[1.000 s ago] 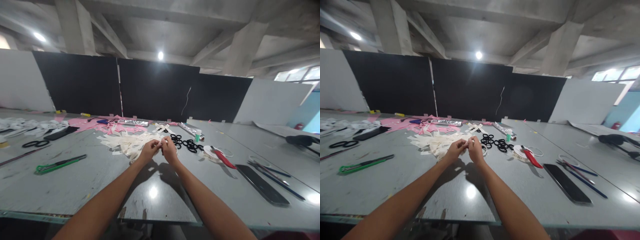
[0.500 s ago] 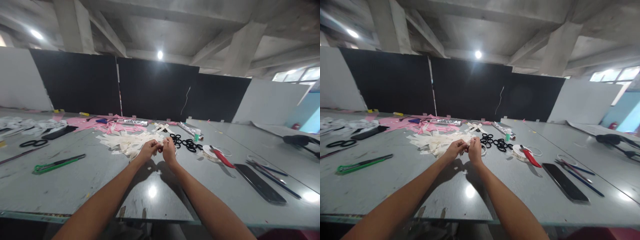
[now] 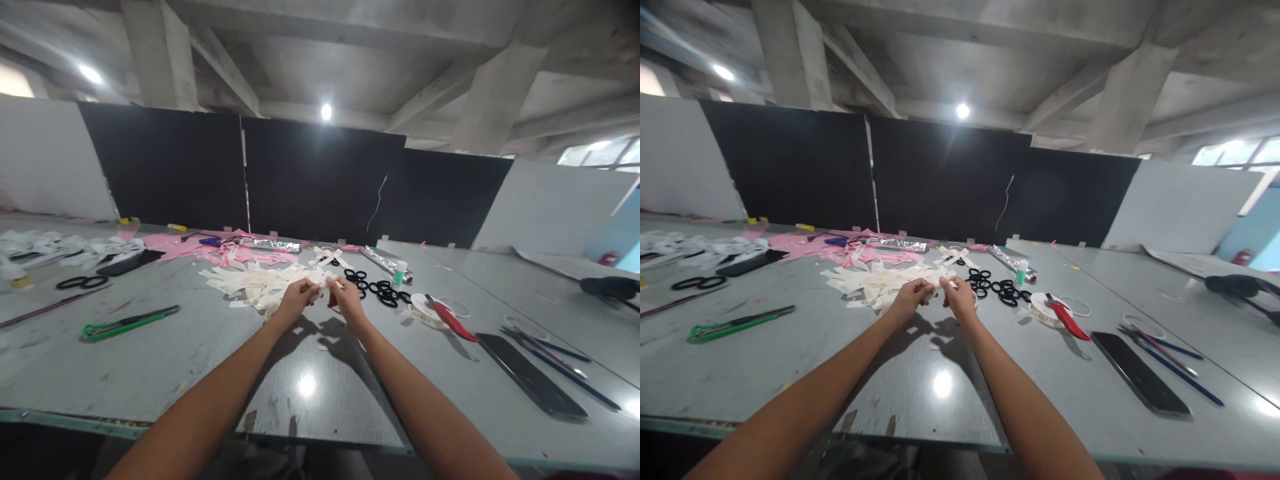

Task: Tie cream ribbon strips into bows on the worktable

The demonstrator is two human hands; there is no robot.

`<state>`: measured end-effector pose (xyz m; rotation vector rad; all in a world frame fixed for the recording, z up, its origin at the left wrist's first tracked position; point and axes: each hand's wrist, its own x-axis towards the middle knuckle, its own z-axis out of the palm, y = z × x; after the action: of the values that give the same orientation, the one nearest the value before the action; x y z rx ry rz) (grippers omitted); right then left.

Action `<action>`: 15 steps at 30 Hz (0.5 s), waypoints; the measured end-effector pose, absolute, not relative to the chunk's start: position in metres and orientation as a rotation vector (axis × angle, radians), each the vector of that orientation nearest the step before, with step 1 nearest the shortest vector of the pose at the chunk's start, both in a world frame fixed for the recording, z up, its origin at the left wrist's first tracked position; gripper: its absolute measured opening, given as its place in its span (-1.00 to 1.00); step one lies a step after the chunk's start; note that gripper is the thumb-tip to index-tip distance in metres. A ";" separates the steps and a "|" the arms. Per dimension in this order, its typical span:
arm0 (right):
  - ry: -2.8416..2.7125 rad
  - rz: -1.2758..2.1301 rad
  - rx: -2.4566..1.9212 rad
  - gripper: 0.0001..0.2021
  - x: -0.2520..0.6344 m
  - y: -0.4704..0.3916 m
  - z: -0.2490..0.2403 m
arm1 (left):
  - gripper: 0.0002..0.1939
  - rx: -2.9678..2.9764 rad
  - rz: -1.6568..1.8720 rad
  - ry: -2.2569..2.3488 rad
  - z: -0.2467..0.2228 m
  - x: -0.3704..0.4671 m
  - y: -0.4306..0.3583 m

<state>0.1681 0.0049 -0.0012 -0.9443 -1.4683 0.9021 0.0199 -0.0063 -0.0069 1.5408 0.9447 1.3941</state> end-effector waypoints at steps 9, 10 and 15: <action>-1.596 1.031 -0.912 -0.71 0.159 0.008 -0.009 | -0.55 1.524 1.441 1.001 -0.005 0.018 -0.005; -1.619 1.052 -0.906 -0.69 0.160 0.008 -0.009 | -0.55 1.511 1.425 0.990 -0.004 0.018 -0.005; -1.659 1.069 -0.862 -0.69 0.159 0.007 -0.010 | -0.54 1.438 1.382 0.940 0.000 0.016 -0.010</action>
<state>0.1594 0.0072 -0.0097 -0.8624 -1.6586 1.0691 0.0155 -0.0104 -0.0002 1.4377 0.9402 1.3824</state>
